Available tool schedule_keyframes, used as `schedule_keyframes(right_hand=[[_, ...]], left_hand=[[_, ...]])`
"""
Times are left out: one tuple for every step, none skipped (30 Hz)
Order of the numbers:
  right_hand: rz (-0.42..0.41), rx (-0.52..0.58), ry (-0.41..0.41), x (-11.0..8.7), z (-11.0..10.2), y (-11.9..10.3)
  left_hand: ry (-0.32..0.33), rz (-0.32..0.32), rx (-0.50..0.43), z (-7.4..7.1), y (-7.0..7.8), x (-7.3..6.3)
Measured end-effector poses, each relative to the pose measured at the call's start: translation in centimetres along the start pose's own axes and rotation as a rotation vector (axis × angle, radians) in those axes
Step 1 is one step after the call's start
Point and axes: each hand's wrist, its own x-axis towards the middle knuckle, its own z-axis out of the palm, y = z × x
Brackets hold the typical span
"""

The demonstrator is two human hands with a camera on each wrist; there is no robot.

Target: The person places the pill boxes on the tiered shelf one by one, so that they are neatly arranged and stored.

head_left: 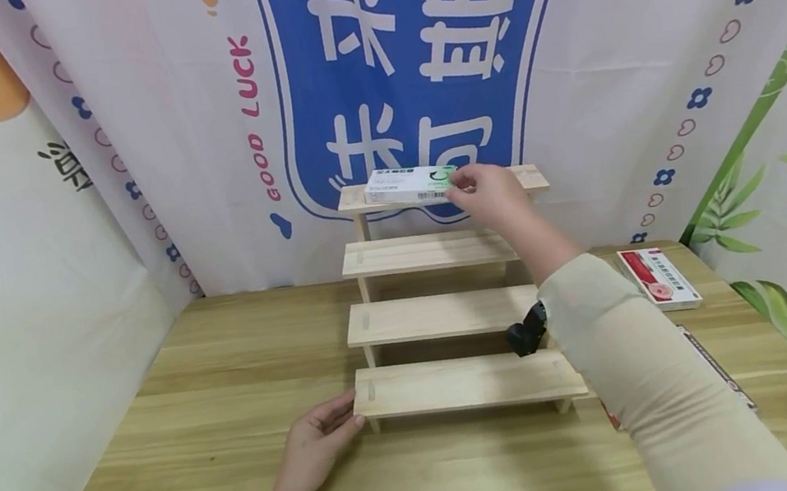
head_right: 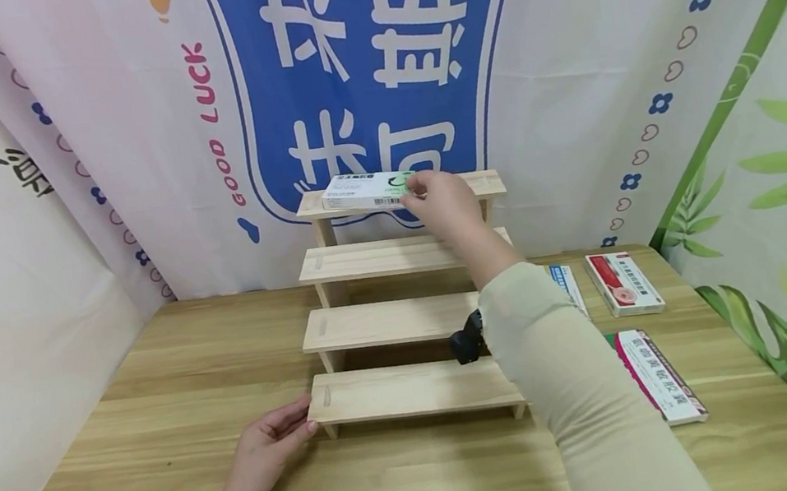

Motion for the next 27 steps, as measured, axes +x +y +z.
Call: schedule_keyframes(right_hand=[[0.0, 0.006, 0.013, 0.1, 0.2, 0.0], [-0.001, 0.015, 0.022, 0.1, 0.3, 0.0], [-0.002, 0.026, 0.029, 0.2, 0.4, 0.0], [-0.004, 0.036, 0.034, 0.3, 0.6, 0.0], [-0.007, 0.044, 0.039, 0.4, 0.7, 0.1], [-0.011, 0.048, 0.044, 0.5, 0.9, 0.1], [-0.013, 0.05, 0.047, 0.6, 1.0, 0.1], [-0.012, 0.056, 0.048, 0.6, 1.1, 0.2], [-0.01, 0.059, 0.05, 0.7, 1.2, 0.2], [-0.008, 0.056, 0.052, 0.8, 1.3, 0.2], [-0.005, 0.054, 0.054, 0.8, 1.4, 0.2], [-0.001, 0.054, 0.056, 0.8, 1.4, 0.2], [0.002, 0.058, 0.056, 0.8, 1.4, 0.2], [0.006, 0.065, 0.056, 0.7, 1.5, 0.2], [0.01, 0.075, 0.056, 0.7, 1.4, 0.2], [0.015, 0.087, 0.056, 0.7, 1.4, 0.3], [0.019, 0.103, 0.053, 0.6, 1.4, 0.3], [0.031, 0.119, 0.049, 0.5, 1.3, 0.4], [0.041, 0.134, 0.045, 0.4, 1.2, 0.4], [0.049, 0.15, 0.044, 0.3, 1.1, 0.5], [0.054, 0.165, 0.044, 0.2, 0.9, 0.6], [0.054, 0.178, 0.045, 0.1, 0.8, 0.7], [0.053, 0.192, 0.048, 0.0, 0.6, 0.8], [0.053, 0.205, 0.052, -0.2, 0.4, 0.9], [0.043, 0.216, 0.058, -0.3, 0.2, 1.1], [0.033, 0.225, 0.066, -0.5, 0.0, 1.3], [0.024, 0.229, 0.073, -0.6, -0.2, 1.5]], left_hand=[[0.001, 0.001, 0.0, 0.0, 0.0, 0.0], [0.001, 0.001, -0.001, 0.1, 0.1, -0.1], [0.001, 0.001, -0.001, 0.1, 0.1, -0.1], [0.0, 0.0, -0.002, 0.1, 0.2, -0.1], [0.0, 0.0, -0.002, 0.1, 0.2, -0.1], [0.002, -0.001, -0.003, 0.2, 0.3, -0.1], [0.001, -0.001, -0.002, 0.2, 0.3, -0.1], [0.001, -0.001, -0.001, 0.2, 0.3, -0.1], [0.002, -0.001, 0.0, 0.3, 0.3, -0.1], [0.003, 0.0, 0.001, 0.3, 0.2, -0.1], [0.005, 0.001, 0.002, 0.3, 0.2, -0.1], [0.006, 0.0, 0.002, 0.4, 0.2, -0.1], [0.006, -0.001, 0.002, 0.4, 0.2, 0.0], [0.007, -0.002, 0.001, 0.4, 0.1, 0.0], [0.009, -0.003, 0.0, 0.4, 0.1, 0.0], [0.009, -0.001, 0.001, 0.4, 0.1, 0.0], [0.008, -0.003, -0.002, 0.4, 0.1, 0.1], [0.006, -0.003, -0.003, 0.4, 0.0, 0.1], [0.005, -0.001, -0.003, 0.4, 0.0, 0.0], [0.003, 0.0, -0.005, 0.4, 0.0, 0.0], [0.003, 0.003, -0.005, 0.3, 0.0, 0.0], [0.002, 0.003, -0.004, 0.3, 0.0, -0.1], [0.002, 0.003, -0.003, 0.2, 0.0, -0.1], [0.002, 0.006, -0.001, 0.2, 0.0, -0.1], [0.003, 0.004, 0.002, 0.1, 0.0, -0.1], [0.003, 0.003, 0.002, 0.1, 0.0, -0.1], [0.004, 0.001, 0.003, 0.0, 0.0, -0.1]])
